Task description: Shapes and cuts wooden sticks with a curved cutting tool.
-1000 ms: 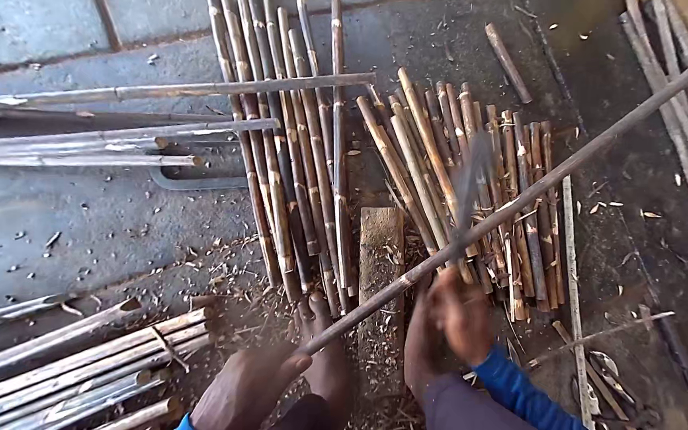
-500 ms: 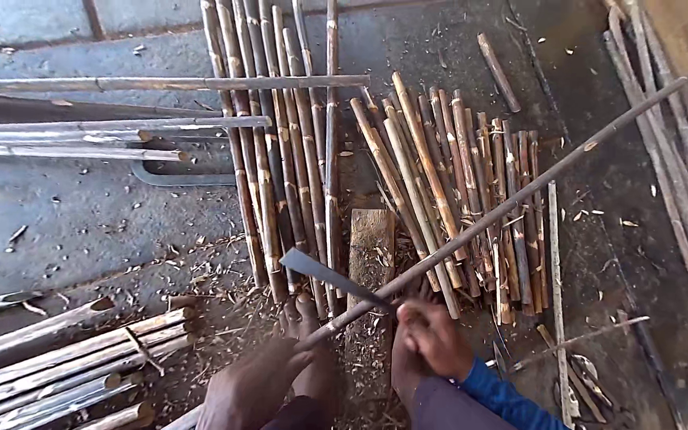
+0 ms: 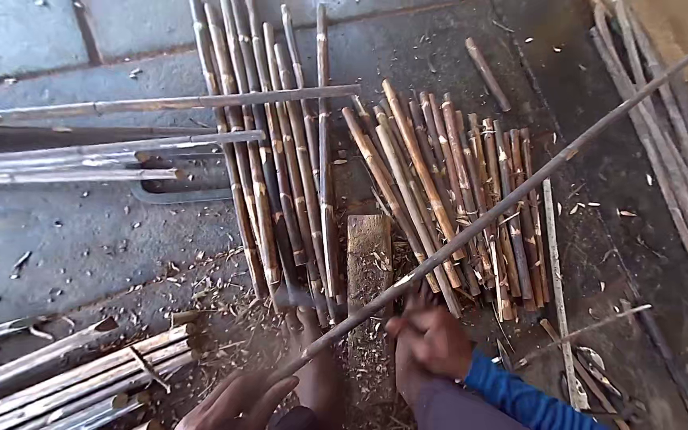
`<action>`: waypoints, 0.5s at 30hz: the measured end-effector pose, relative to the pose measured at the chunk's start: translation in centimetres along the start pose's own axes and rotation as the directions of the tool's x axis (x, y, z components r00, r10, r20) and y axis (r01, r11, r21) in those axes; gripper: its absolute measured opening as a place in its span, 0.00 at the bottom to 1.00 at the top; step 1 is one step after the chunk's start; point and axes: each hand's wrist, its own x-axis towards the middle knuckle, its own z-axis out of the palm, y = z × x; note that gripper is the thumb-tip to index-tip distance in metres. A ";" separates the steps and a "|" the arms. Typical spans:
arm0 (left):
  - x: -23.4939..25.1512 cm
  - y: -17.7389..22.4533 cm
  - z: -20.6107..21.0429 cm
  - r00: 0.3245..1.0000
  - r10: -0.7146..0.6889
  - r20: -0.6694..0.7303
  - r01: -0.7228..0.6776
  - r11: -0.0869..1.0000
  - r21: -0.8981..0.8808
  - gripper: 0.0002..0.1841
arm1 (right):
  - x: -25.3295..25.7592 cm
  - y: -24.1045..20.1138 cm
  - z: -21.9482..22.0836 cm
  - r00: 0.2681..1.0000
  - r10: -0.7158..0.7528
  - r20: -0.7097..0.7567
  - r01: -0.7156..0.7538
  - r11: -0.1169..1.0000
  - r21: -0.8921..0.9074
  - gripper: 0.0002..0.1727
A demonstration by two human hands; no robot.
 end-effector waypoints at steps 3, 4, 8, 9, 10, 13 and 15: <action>-0.6 0.3 0.1 0.998 0.016 -0.063 -0.017 1.000 -0.009 0.22 | 0.9 -0.2 -0.7 0.989 0.035 -0.147 -0.005 0.979 0.203 0.31; -0.5 0.4 0.0 0.997 0.024 -0.073 -0.025 1.000 -0.012 0.21 | 0.4 -0.5 0.0 0.995 0.003 -0.097 0.008 0.993 0.116 0.30; -0.3 0.6 0.1 0.997 0.034 -0.075 -0.036 0.999 -0.029 0.20 | 0.4 0.1 0.3 0.992 -0.007 -0.128 0.026 0.989 0.144 0.30; -0.5 0.8 0.1 0.996 0.025 -0.086 -0.027 0.999 -0.026 0.19 | 0.8 0.1 0.0 0.981 0.035 -0.189 0.013 0.969 0.246 0.29; -0.9 1.1 -0.1 0.996 0.014 -0.090 -0.015 1.000 -0.019 0.19 | 0.6 -0.1 0.1 0.984 0.036 -0.174 0.010 0.967 0.254 0.29; -0.3 1.0 -0.3 0.995 -0.002 -0.098 0.000 1.000 -0.015 0.20 | -0.6 -0.2 1.2 0.997 -0.055 0.046 0.056 0.998 -0.006 0.34; 0.0 0.9 -0.3 0.994 0.015 -0.107 -0.018 1.000 -0.025 0.19 | 0.1 -0.1 0.0 0.997 -0.006 -0.074 0.015 0.991 0.131 0.29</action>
